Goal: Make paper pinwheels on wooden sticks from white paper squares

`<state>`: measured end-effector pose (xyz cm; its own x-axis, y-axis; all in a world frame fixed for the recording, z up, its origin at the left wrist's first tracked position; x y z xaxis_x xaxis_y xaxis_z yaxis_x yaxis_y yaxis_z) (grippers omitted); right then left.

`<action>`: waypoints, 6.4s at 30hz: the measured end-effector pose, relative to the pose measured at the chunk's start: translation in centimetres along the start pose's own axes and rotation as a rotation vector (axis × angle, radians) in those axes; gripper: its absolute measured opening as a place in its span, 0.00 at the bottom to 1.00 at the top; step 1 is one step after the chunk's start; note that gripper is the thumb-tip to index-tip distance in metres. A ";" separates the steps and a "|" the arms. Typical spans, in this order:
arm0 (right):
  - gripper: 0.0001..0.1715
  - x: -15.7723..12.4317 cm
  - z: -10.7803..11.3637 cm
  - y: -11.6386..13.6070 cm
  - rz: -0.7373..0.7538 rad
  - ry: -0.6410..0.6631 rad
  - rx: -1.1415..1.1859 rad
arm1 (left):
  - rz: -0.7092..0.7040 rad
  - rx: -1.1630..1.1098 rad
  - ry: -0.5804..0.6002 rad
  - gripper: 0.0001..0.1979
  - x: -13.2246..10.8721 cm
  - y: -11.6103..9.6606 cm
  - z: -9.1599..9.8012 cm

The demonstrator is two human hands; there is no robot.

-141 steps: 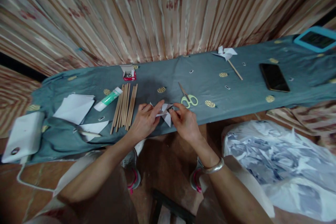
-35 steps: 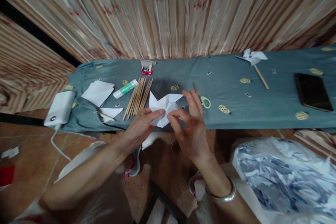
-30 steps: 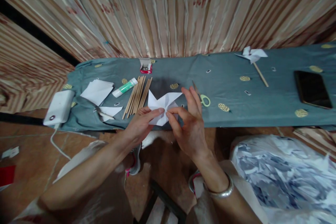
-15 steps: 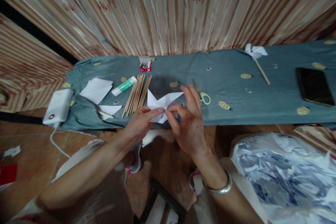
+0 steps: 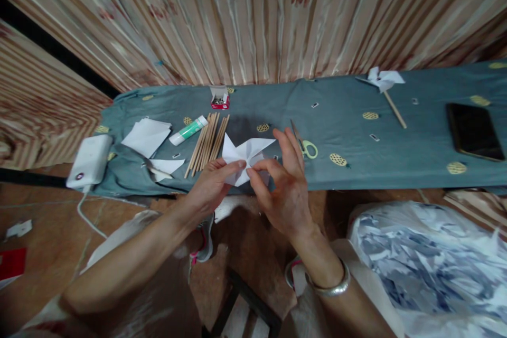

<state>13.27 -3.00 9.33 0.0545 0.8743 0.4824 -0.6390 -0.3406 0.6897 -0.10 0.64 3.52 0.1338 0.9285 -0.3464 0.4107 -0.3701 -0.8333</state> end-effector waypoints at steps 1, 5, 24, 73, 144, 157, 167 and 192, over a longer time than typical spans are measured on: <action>0.04 0.0 0.3 -0.1 -0.032 -0.009 0.036 | 0.013 -0.014 0.001 0.11 0.0 -0.1 0.0; 0.07 -0.1 1.1 -1.6 -0.194 -0.103 0.251 | 0.055 -0.065 0.015 0.11 0.0 -0.2 -0.1; 0.12 -0.7 -3.0 -4.7 -0.862 0.327 1.017 | 0.139 -0.073 0.128 0.13 -0.6 0.1 -0.8; 0.19 -1.6 -2.8 -4.9 -0.887 0.532 0.795 | 0.100 0.183 0.153 0.10 -0.6 0.5 0.4; 0.12 -2.1 -3.3 -4.9 -0.915 0.384 0.756 | 0.053 0.225 0.149 0.13 -0.7 0.2 0.0; 0.12 -1.7 -3.3 -4.6 -0.893 0.393 0.813 | 0.096 0.171 0.105 0.14 -0.6 0.4 0.1; 0.16 -1.9 -3.8 -4.1 -0.909 0.421 0.944 | 0.142 0.157 0.098 0.15 -0.6 1.1 0.4; 0.10 -2.2 -3.3 -4.3 -1.035 0.374 0.966 | 0.169 0.167 0.211 0.15 -1.0 0.5 0.2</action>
<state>13.34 -2.34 3.55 -0.1348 0.8529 -0.5044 0.3211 0.5192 0.7921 -0.19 -0.43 3.36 0.3787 0.8329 -0.4036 0.2151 -0.5033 -0.8369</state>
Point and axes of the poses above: each hand's wrist, its own x-axis towards the middle knuckle, its own z-axis out of the back of the hand, y = z × x, the point moved 6 cm from there along x, towards the middle knuckle, and after that the axes turned 3 degrees about -z, right-handed, at the moved point
